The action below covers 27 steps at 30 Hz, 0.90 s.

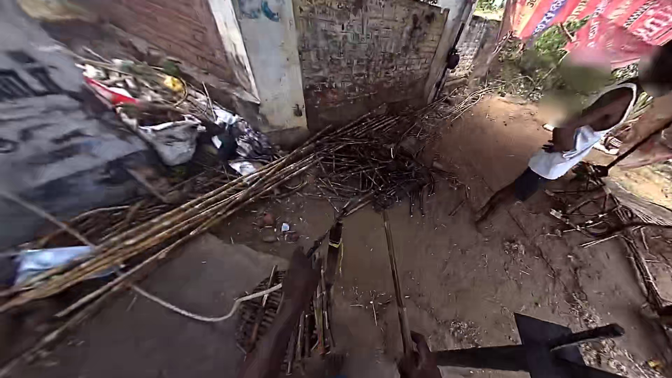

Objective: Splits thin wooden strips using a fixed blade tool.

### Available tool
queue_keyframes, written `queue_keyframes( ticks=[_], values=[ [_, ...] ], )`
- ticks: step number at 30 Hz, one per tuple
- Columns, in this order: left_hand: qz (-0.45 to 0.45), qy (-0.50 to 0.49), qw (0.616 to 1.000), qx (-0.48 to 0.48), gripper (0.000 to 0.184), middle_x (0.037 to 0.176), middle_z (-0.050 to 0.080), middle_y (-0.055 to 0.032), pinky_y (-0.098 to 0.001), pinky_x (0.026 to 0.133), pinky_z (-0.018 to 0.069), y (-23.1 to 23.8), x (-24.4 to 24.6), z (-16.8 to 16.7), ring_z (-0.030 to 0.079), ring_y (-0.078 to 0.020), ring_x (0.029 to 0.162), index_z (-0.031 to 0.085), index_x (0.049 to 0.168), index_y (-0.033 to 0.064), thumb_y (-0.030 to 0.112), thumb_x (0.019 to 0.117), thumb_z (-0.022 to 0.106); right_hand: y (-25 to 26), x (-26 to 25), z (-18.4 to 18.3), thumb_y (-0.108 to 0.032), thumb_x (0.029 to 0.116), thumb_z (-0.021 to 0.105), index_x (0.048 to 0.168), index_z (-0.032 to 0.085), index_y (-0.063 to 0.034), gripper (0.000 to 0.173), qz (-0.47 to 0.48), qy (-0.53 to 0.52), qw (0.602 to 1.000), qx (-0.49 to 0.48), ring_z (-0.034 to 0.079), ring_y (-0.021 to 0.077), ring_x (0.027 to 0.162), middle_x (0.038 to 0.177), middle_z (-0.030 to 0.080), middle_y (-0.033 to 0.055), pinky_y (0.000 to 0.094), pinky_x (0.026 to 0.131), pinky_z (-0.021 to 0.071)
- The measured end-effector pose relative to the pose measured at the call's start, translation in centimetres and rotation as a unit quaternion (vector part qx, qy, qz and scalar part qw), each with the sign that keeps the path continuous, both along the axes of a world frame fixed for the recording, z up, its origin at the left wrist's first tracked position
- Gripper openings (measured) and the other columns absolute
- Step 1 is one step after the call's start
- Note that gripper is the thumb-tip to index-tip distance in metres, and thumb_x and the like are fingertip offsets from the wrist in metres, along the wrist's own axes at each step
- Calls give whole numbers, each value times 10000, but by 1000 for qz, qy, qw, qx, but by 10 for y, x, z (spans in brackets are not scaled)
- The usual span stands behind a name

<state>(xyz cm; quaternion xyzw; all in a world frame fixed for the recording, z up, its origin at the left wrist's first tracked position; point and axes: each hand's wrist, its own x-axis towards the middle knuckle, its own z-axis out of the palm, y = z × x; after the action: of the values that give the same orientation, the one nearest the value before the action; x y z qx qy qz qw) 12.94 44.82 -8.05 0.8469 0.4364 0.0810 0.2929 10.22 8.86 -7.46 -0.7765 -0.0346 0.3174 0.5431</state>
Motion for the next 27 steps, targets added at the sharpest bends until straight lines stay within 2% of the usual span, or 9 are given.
queue_keyframes(
  ticks=[2, 3, 6, 11, 14, 17, 21, 24, 27],
  values=[
    [-8, 52, 999, -7, 665, 1246, 664, -239, -668, 867, 536, 26, 27, -4, 681, -447, 1066, 431, 1507, 95, 527, 1015, 548, 34, 38, 8, -316, 1037, 574, 1286, 541, -86, 341, -28, 73, 994, 78, 449, 132, 433, 630, 485, 18, 304, 388, 426],
    [-22, 73, 997, -5, 626, 1228, 674, -233, -668, 871, 535, 35, 39, -3, 678, -445, 1078, 493, 1461, 87, 535, 1024, 523, 48, 55, 15, -349, 1065, 507, 1245, 551, -74, 332, -34, 90, 990, 101, 417, 114, 420, 615, 453, 0, 285, 377, 405],
    [-55, 129, 990, 10, 565, 1156, 699, -222, -660, 864, 532, 45, 55, -11, 675, -444, 1077, 623, 1287, 80, 560, 1047, 450, 79, 84, 23, -242, 1064, 386, 1349, 509, -19, 382, -35, 93, 981, 166, 466, 118, 467, 686, 505, 22, 285, 417, 444],
    [-30, 136, 990, 33, 594, 1063, 713, -218, -619, 804, 547, 39, 68, -11, 696, -424, 1015, 667, 1172, 68, 573, 1057, 377, 123, 126, 29, -110, 1007, 599, 1384, 454, 25, 426, -31, 45, 983, 174, 534, 153, 491, 810, 611, 124, 295, 440, 494],
    [19, 129, 991, -12, 585, 1108, 715, -201, -610, 837, 538, 32, 75, -14, 688, -397, 1063, 700, 1126, 83, 536, 1067, 337, 144, 148, 39, -140, 1029, 557, 1409, 465, 0, 416, -29, 40, 984, 170, 502, 137, 500, 863, 618, 120, 273, 440, 451],
    [65, 125, 988, -63, 596, 1137, 717, -189, -599, 856, 534, 31, 81, -15, 688, -368, 1090, 715, 1096, 86, 536, 1065, 326, 161, 167, 50, -93, 1018, 497, 1388, 490, 5, 383, -28, 26, 983, 179, 528, 147, 527, 909, 626, 129, 282, 461, 469],
    [79, 107, 987, -96, 608, 1135, 714, -206, -618, 873, 522, 32, 82, -15, 680, -383, 1103, 716, 1101, 76, 551, 1065, 338, 155, 168, 59, -25, 978, 546, 1474, 438, -25, 507, -15, -3, 986, 164, 571, 167, 553, 965, 628, 145, 299, 469, 504],
    [85, 99, 986, -108, 608, 1132, 713, -214, -628, 870, 518, 36, 83, -18, 676, -397, 1104, 716, 1092, 66, 550, 1064, 349, 138, 159, 63, -22, 917, 589, 1466, 465, -22, 563, 3, -49, 991, 122, 590, 172, 570, 1002, 649, 131, 309, 474, 518],
    [85, 92, 987, -101, 594, 1105, 720, -206, -629, 853, 521, 37, 83, -23, 682, -394, 1083, 726, 1074, 85, 563, 1056, 374, 136, 163, 59, -95, 886, 635, 1457, 503, -88, 586, 37, -129, 991, 25, 655, 155, 725, 1094, 682, 78, 330, 600, 562]
  ],
)
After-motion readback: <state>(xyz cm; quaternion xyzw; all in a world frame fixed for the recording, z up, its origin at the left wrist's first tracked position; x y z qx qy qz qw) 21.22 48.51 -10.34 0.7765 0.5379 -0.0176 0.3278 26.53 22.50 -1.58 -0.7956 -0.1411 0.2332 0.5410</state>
